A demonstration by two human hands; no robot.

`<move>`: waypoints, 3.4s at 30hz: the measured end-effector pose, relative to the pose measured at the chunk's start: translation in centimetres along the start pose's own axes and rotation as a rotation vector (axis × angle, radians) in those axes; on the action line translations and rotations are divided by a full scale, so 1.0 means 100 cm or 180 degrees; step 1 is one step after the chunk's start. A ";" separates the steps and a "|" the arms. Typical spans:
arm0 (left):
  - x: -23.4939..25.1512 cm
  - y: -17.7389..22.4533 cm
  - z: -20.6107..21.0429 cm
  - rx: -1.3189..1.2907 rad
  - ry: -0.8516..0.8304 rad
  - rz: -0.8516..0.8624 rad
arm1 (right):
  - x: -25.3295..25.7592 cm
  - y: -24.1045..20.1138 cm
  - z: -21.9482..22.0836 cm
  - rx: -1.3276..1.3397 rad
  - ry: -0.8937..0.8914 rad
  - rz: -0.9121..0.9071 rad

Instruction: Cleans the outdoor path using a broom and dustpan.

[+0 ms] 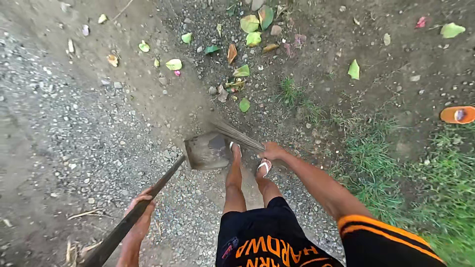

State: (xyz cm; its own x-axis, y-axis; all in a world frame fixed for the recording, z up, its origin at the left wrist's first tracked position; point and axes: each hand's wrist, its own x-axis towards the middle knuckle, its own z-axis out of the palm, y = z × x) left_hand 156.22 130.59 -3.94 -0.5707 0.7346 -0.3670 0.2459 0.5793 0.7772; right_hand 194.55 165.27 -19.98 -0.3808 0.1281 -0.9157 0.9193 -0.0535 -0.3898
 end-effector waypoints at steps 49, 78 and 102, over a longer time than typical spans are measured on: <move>0.192 -0.073 -0.021 -0.0298 -0.0335 -0.0938 | -0.096 -0.069 -0.375 -0.0757 0.2701 0.2143; 0.284 -0.035 -0.010 -0.0283 -0.0368 -0.1222 | -0.078 -0.090 -0.224 -0.0695 -0.0019 0.2133; 0.309 -0.055 -0.010 -0.0160 -0.0274 -0.1051 | 0.108 -0.193 -0.436 -0.0410 0.0849 0.0367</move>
State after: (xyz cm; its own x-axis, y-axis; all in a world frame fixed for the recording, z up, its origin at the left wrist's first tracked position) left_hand 136.47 149.73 -19.03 -0.5444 0.5387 -0.6430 0.0189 0.7742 0.6327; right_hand 176.98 210.82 -18.13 -0.2498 0.3847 -0.8886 0.9664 0.0411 -0.2539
